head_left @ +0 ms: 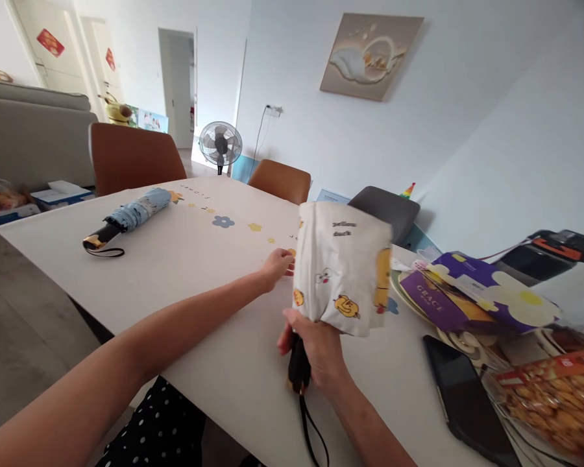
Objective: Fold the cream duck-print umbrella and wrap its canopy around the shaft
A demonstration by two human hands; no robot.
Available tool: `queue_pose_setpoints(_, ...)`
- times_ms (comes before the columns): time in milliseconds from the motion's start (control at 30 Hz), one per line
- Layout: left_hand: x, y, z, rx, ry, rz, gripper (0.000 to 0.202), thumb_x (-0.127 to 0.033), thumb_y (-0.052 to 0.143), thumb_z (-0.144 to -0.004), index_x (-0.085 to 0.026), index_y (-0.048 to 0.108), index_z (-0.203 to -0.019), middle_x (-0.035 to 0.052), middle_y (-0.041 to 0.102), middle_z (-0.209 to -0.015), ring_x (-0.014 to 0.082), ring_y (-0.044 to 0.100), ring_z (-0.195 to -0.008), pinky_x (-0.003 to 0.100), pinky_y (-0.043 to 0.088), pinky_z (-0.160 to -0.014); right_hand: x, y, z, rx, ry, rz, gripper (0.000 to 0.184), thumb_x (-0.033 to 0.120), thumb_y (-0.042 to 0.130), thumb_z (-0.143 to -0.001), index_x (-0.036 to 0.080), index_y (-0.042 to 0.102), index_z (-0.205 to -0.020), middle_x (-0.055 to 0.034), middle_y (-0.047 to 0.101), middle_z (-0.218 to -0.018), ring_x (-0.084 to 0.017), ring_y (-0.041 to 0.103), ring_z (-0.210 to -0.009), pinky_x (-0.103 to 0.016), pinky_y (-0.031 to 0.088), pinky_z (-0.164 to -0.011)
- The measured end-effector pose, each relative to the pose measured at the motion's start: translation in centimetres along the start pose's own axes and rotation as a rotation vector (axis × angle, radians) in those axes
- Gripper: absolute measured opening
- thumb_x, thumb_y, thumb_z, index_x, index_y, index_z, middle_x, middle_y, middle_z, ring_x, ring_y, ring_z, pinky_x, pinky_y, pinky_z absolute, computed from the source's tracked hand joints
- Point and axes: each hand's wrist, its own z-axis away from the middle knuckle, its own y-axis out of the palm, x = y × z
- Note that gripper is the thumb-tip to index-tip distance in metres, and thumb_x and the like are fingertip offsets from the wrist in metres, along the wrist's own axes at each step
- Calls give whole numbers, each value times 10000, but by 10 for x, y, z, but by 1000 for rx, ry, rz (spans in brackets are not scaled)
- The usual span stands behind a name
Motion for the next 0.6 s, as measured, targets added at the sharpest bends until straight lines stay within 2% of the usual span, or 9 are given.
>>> queue_pose_setpoints(67, 3, 1, -2, -65, -10, -100, 190, -121, 636, -638, -168, 507, -769, 39, 560, -730, 148, 544, -661, 319, 471, -672, 3, -9, -7, -113, -5, 4, 275, 293, 583, -715, 164, 485, -493, -11, 509, -352, -105, 470, -319, -214, 408, -375)
queue_pose_setpoints(100, 4, 1, -2, -90, -7, -146, 191, -119, 615, -649, -169, 497, -790, 49, 562, -777, 143, 542, -666, 318, 467, -671, 4, -13, -10, -123, 31, -17, 273, 301, 586, -719, 167, 482, -505, 5, 487, -345, -102, 451, -305, -213, 391, -352)
queue_pose_setpoints(233, 0, 2, 3, -137, 110, -260, 185, -100, 528, -692, -183, 483, -851, 63, 558, -937, 146, 535, -762, 316, 451, -737, 4, -19, -15, -26, 262, -208, 193, 280, 620, -714, 158, 510, -611, 33, 503, -470, -73, 421, -325, -211, 387, -315)
queue_pose_setpoints(333, -6, 6, 11, -100, 317, -382, 221, -80, 500, -706, -206, 523, -886, 40, 578, -969, 158, 530, -901, 309, 409, -853, 5, -18, -14, 15, 323, -287, 157, 273, 625, -727, 158, 520, -704, 40, 496, -530, -61, 415, -356, -197, 401, -323)
queue_pose_setpoints(400, -12, 14, 17, 8, 532, -559, 243, -79, 462, -734, -217, 564, -906, 39, 603, -992, 168, 525, -973, 310, 390, -902, 7, -19, -13, 28, 334, -302, 152, 264, 618, -734, 157, 511, -721, 39, 489, -543, -57, 411, -363, -190, 403, -326)
queue_pose_setpoints(467, -18, 29, 23, 196, 693, -806, 292, -89, 408, -771, -217, 599, -951, 43, 621, -1039, 177, 511, -1045, 313, 381, -933, 8, -21, -13, 43, 357, -313, 144, 244, 610, -739, 156, 497, -720, 38, 490, -552, -53, 408, -365, -186, 400, -328)
queue_pose_setpoints(600, -25, 74, 26, 674, 751, -1308, 472, -50, 331, -772, -233, 597, -1117, 6, 577, -1227, 174, 452, -1168, 328, 336, -991, 5, -25, -16, 68, 354, -311, 155, 237, 615, -743, 155, 483, -734, 35, 493, -565, -57, 416, -376, -195, 411, -335)
